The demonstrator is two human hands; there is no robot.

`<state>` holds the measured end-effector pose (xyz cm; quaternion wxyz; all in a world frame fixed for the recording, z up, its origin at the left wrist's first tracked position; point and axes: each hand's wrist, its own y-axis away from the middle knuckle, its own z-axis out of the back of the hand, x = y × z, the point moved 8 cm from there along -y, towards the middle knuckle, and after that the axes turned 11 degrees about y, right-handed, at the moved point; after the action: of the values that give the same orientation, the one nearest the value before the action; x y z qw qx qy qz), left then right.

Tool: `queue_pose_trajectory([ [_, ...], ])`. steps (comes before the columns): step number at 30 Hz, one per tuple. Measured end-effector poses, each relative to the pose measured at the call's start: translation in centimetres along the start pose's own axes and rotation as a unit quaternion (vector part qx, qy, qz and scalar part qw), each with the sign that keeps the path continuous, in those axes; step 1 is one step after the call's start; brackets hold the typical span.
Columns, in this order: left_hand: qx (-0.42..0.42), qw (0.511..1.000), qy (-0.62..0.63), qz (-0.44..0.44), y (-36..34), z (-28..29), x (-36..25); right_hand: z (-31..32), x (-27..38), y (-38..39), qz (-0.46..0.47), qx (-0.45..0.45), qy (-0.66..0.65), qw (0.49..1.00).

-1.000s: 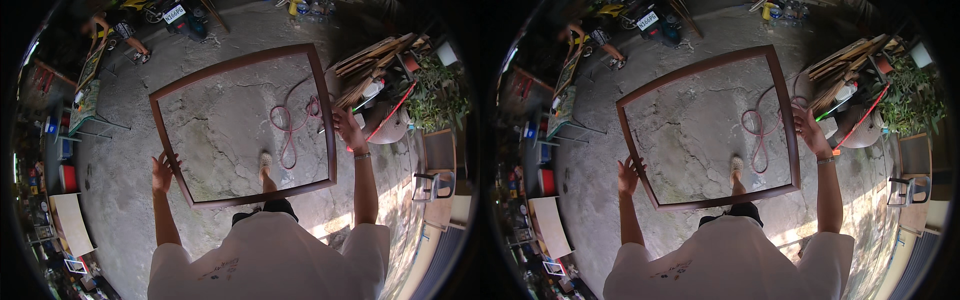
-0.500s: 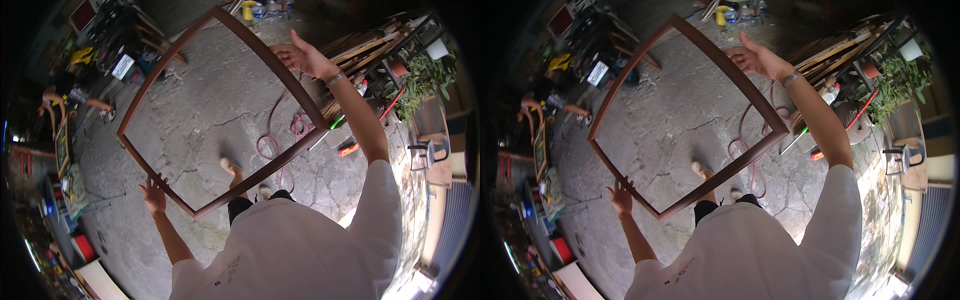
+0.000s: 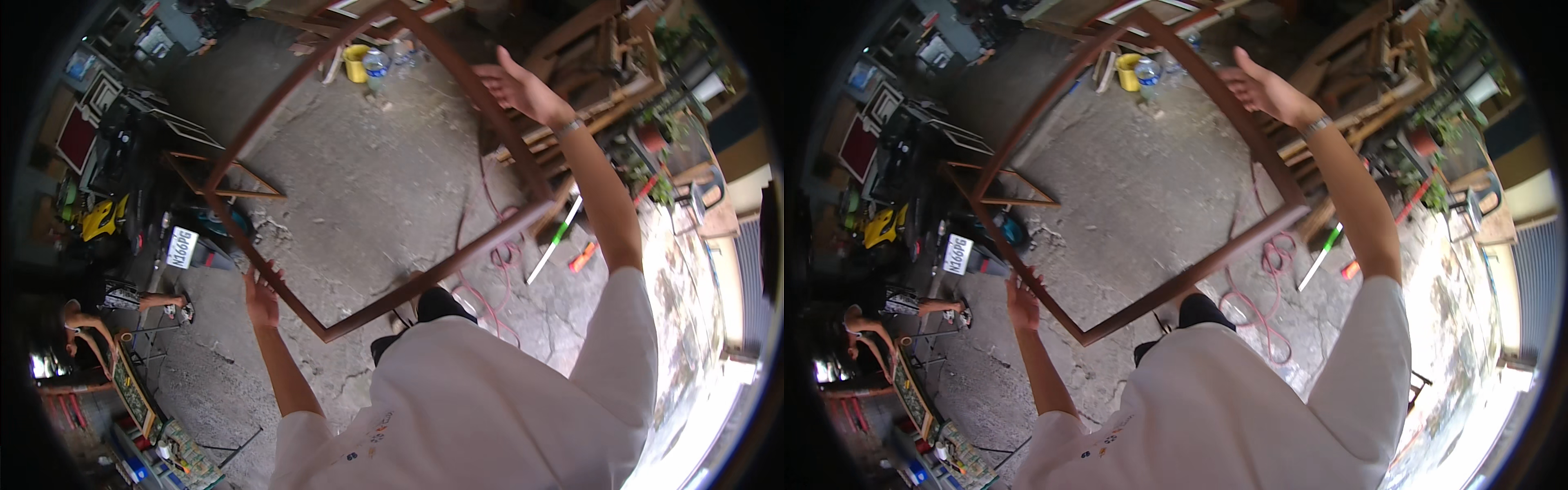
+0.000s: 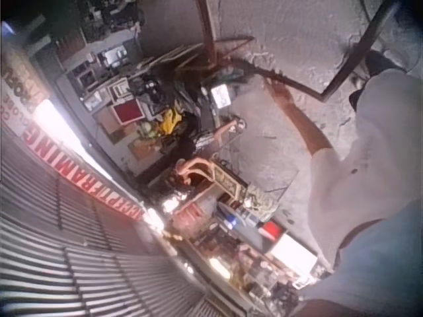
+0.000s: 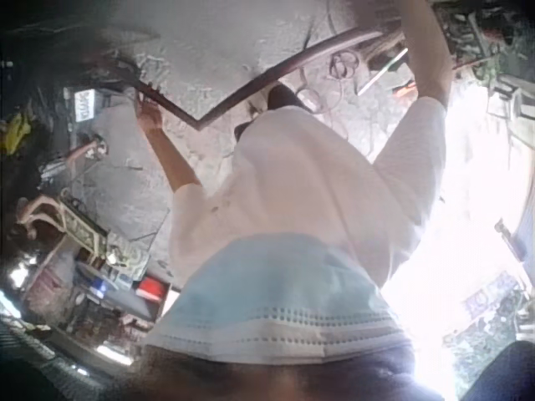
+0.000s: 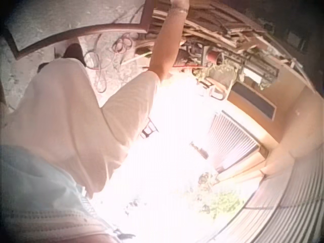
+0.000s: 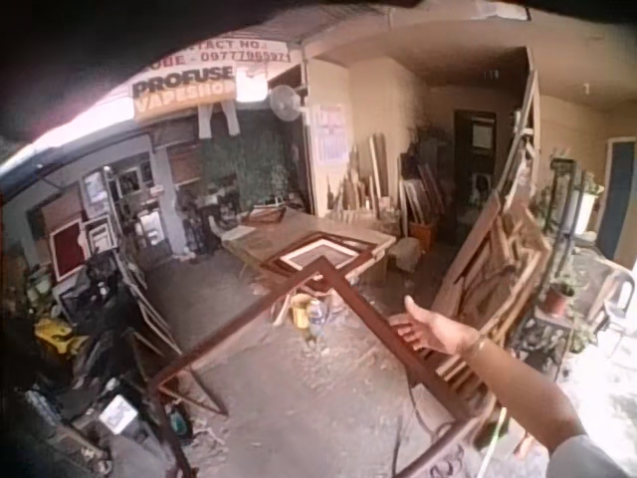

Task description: The person uses a spray gun to apply a reddish-brown finish to wooden frames. They move the frames between a stand and a workbench, flip them to coat both sides, and handle them by hand during the process.

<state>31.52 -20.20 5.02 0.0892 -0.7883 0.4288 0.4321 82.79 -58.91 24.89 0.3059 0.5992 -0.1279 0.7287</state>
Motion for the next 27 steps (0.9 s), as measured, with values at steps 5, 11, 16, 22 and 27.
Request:
queue_pose_trajectory([
  [5, 0.014, 1.0, -0.022, 0.008, -15.7, -3.1, -2.5, 2.5, -3.5, -10.8, -0.023, -0.013, -0.037, 0.999],
  [11, -0.001, 1.0, -0.029, 0.01, -34.3, -5.2, -7.1, 6.5, -3.9, -30.6, -0.045, 0.001, -0.055, 0.997],
  [16, -0.029, 1.0, -0.006, 0.003, -46.5, -7.1, -12.6, 8.2, 0.4, -47.0, -0.038, 0.003, -0.044, 0.998],
  [22, -0.056, 0.998, 0.008, -0.036, -62.2, -5.6, -18.3, 8.4, 3.7, -69.2, -0.05, 0.041, -0.017, 0.998],
  [27, -0.036, 0.998, 0.016, -0.047, -78.8, -3.8, -23.7, 8.1, 6.8, -89.0, -0.041, 0.016, 0.031, 0.999],
])
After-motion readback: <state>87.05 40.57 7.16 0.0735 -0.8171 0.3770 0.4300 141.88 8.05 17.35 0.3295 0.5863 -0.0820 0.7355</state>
